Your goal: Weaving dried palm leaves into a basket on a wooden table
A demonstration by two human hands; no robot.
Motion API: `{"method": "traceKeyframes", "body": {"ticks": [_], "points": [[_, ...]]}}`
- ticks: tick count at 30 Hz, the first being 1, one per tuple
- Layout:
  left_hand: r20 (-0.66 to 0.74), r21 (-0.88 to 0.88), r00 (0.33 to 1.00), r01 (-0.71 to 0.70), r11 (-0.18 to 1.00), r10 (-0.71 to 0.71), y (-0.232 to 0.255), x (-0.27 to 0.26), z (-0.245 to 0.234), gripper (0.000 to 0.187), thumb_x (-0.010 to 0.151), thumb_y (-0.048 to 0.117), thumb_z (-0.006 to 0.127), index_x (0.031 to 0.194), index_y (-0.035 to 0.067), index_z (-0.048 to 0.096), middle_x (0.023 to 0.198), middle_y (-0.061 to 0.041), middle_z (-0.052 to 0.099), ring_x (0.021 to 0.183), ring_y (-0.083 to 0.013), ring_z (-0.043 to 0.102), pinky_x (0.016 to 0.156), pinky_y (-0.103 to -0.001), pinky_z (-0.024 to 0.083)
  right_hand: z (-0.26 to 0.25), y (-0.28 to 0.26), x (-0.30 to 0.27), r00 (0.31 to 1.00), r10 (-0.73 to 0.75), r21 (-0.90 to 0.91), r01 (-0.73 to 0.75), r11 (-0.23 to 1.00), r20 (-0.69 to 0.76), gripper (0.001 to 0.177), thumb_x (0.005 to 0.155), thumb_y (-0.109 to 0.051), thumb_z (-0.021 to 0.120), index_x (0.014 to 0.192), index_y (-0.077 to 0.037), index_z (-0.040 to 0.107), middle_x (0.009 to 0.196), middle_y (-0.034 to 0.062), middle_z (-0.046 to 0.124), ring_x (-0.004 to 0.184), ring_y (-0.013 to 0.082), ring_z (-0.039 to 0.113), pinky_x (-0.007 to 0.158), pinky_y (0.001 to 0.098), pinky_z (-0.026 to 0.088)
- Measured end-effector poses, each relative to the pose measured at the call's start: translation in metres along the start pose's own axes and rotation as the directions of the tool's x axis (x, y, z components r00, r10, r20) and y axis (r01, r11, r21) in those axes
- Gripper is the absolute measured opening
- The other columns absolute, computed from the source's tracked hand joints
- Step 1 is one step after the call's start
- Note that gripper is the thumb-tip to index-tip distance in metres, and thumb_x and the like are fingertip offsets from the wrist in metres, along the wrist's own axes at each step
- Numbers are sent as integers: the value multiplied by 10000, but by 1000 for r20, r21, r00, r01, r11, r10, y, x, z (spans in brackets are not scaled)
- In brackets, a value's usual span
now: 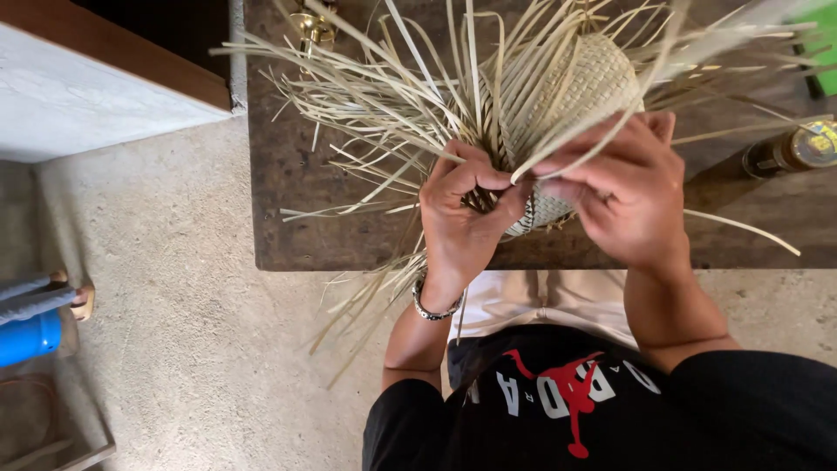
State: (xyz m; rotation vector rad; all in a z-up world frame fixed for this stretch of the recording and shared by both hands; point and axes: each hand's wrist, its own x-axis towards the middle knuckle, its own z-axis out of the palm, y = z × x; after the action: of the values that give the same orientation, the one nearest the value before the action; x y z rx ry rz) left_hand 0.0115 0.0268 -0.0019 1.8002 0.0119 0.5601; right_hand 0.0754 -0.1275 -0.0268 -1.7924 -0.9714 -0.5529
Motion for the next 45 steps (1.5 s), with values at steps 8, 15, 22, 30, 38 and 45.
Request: {"method": "traceKeyframes", "body": {"ticks": [8,15,22,30,38,45], "points": [[110,-67,992,68,995,-60,19,2,-8,73,826,153,654,826,98,607,816,-43,525,786,-133,539,687,-252,510,8,-25,8,987,120,31,-117,993,-108,178,865,-70,735,749,22,636,725,109,621,689,230,558,790,385,292],[-100,182,994,-34,983,53,13,-4,15,147,846,140,565,731,96,485,700,-18,487,724,-173,445,695,-305,394,8,-28,6,982,136,-47,-143,989,-128,249,890,-40,696,700,-3,540,640,108,503,594,252,452,753,377,312],[-194,434,960,-100,896,201,0,-11,21,145,844,145,580,742,92,491,769,-54,544,711,-236,519,669,-335,437,7,-29,7,985,135,-73,-144,987,-110,266,894,-61,685,687,-11,526,625,97,500,581,260,439,728,389,263],[-211,-231,974,30,972,-80,12,-4,15,413,786,17,653,958,126,294,904,-100,474,793,-164,488,709,-266,420,6,-16,3,978,190,-139,-200,970,-84,186,908,-142,751,841,-12,636,780,78,631,631,142,480,733,347,315],[-120,134,990,-63,989,80,22,-6,8,208,799,-97,561,806,107,517,736,-2,556,799,-165,436,840,-281,329,1,-37,27,977,211,96,-211,973,12,185,842,13,775,987,55,668,914,184,670,801,239,654,687,309,526],[-33,180,996,-75,981,82,16,-6,2,238,827,-111,625,979,72,634,934,-72,479,978,-199,501,778,-305,519,-3,-19,8,976,177,379,-212,901,124,120,877,107,619,955,19,643,890,167,630,675,151,594,575,200,497]]}}
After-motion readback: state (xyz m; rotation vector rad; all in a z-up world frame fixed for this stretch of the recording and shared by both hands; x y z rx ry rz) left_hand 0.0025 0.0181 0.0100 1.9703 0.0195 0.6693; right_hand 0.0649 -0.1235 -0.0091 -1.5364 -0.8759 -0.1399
